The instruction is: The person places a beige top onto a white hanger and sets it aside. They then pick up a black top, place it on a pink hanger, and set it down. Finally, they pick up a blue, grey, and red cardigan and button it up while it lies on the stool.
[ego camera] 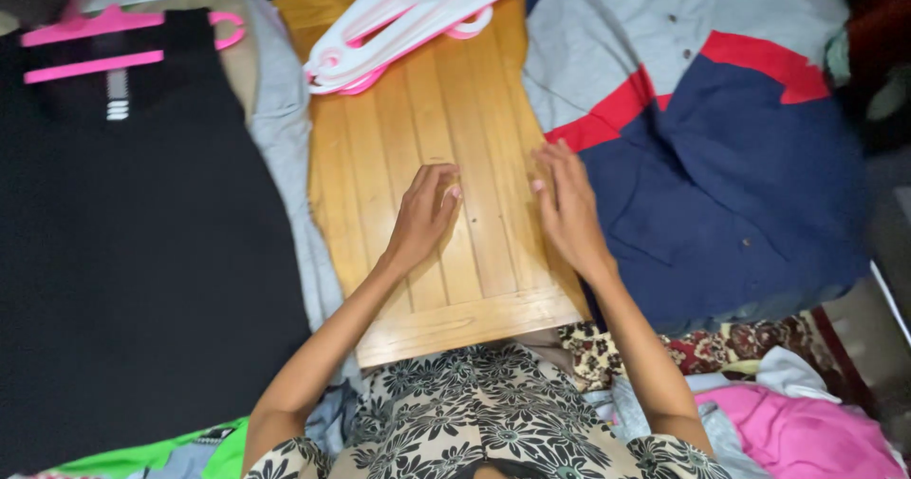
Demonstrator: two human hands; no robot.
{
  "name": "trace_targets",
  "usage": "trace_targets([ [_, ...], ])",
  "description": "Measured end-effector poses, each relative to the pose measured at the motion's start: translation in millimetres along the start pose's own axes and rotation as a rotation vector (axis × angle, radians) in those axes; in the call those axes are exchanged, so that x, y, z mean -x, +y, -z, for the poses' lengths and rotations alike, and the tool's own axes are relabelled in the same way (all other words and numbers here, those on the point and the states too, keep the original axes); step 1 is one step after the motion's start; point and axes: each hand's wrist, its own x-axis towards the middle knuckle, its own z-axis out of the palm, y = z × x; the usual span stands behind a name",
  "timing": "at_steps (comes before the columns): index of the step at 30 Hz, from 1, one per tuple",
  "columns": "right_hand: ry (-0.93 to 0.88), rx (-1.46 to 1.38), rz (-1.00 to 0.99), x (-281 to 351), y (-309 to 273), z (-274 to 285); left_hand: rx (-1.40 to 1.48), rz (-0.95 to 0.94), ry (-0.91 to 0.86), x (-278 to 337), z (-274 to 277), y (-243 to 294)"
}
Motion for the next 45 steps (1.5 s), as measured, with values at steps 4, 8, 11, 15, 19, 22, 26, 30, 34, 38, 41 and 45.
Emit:
trace_targets([
  [4,0.094,0.073,0.008,-12.2,33.3,54.6,0.101,0.01,-0.02,-45.0,-41.9,-8.4],
  [8,0.234,0.169,-0.007,-22.7,94.5,100.9,0.138,-0.043,0.062,-97.0,-82.7,-16.3],
  [11,0.276,0.222,-0.117,-26.2,136.1,130.5,0.144,-0.023,0.145,-129.6,-111.0,-26.7],
  [15,0.25,0.295,-0.316,-28.9,179.6,161.4,0.225,0.06,0.22,-168.4,-146.0,-45.8],
  [19,0.263,0.351,-0.355,-37.0,219.1,180.9,0.28,0.088,0.228,-189.3,-165.3,-64.8],
  [22,0.255,0.468,-0.413,-38.9,256.5,191.0,0.119,0.098,0.28,-190.6,-159.2,-51.4],
  [26,0.337,0.59,-0.423,-46.0,295.1,197.5,-0.114,0.247,0.217,-197.4,-151.8,-38.0],
  [30,0.396,0.638,-0.48,-49.4,326.4,199.2,-0.204,0.393,0.139,-204.3,-152.3,-44.9],
  [34,0.435,0.655,-0.491,-52.8,324.4,205.8,-0.235,0.442,0.112,-206.7,-152.7,-40.0],
  [38,0.533,0.677,-0.412,-51.5,323.1,212.1,-0.205,0.456,0.076,-213.0,-150.1,-30.6],
  [41,0.568,0.662,-0.359,-51.6,311.7,215.4,-0.172,0.436,0.101,-218.8,-152.9,-38.6],
  [45,0.62,0.61,-0.249,-55.5,290.8,213.7,-0.048,0.351,0.207,-213.1,-149.1,-21.5],
])
